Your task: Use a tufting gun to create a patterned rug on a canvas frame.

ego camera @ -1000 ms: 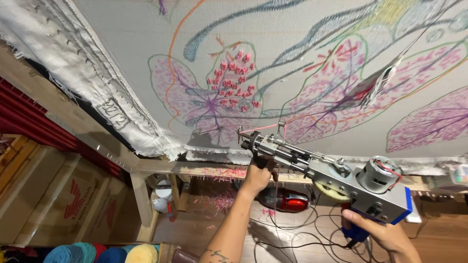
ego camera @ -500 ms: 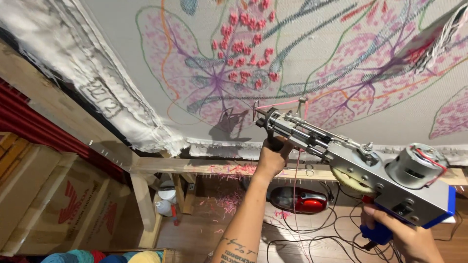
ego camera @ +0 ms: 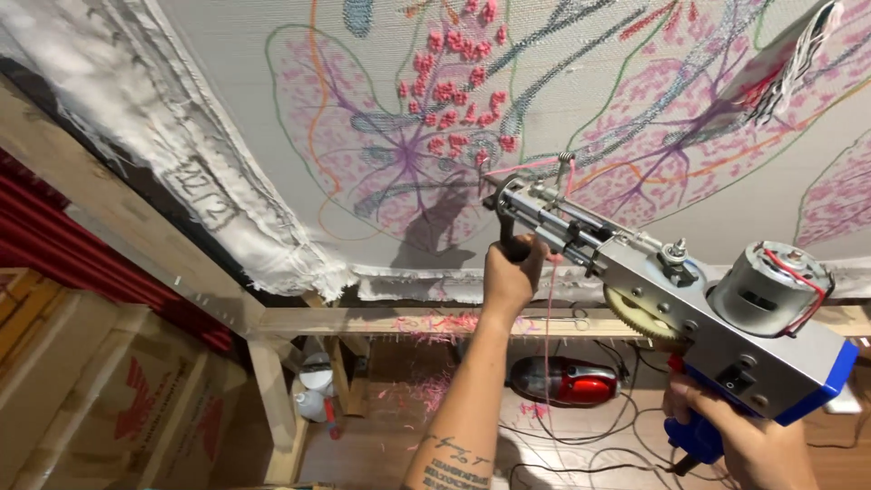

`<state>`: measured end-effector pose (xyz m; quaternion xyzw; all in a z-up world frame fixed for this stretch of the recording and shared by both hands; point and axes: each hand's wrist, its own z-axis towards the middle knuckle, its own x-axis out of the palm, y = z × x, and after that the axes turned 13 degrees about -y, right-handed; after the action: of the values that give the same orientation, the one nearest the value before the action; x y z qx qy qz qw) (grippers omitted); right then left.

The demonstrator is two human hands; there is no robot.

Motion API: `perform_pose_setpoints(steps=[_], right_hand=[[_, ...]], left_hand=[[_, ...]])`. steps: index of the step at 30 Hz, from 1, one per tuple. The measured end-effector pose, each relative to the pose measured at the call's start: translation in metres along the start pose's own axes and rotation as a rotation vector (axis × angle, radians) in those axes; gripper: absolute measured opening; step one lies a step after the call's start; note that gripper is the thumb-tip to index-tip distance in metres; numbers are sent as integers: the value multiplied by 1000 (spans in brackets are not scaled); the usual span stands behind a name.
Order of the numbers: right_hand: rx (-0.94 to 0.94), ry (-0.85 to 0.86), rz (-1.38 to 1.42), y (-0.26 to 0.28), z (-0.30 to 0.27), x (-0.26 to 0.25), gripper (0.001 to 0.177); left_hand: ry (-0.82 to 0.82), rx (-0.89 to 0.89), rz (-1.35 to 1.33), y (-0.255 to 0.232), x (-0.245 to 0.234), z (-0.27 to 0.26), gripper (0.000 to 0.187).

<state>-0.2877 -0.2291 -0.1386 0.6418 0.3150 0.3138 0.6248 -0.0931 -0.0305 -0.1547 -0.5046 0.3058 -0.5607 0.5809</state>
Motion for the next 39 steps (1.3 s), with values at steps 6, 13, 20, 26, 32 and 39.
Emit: perform_pose_setpoints(steps=[6, 13, 20, 26, 32, 39], right_hand=[[-113, -26, -245, -17, -12, 10, 38], [-36, -138, -102, -1, -31, 28, 32], [-38, -100, -44, 3, -34, 28, 40], [-171, -107, -292, 4, -39, 38, 58], [-239, -156, -282, 23, -59, 58, 44], [-374, -113, -167, 28, -49, 45, 45]], left_hand=[[-132, -465, -162, -18, -4, -5, 16], [-146, -205, 150, -51, -3, -9, 5], [-187, 189, 457, -61, -13, -27, 36], [-189, 292, 538, -54, -16, -25, 29], [-149, 305, 563, -40, -21, -21, 25], [-92, 340, 466, -50, -21, -27, 26]])
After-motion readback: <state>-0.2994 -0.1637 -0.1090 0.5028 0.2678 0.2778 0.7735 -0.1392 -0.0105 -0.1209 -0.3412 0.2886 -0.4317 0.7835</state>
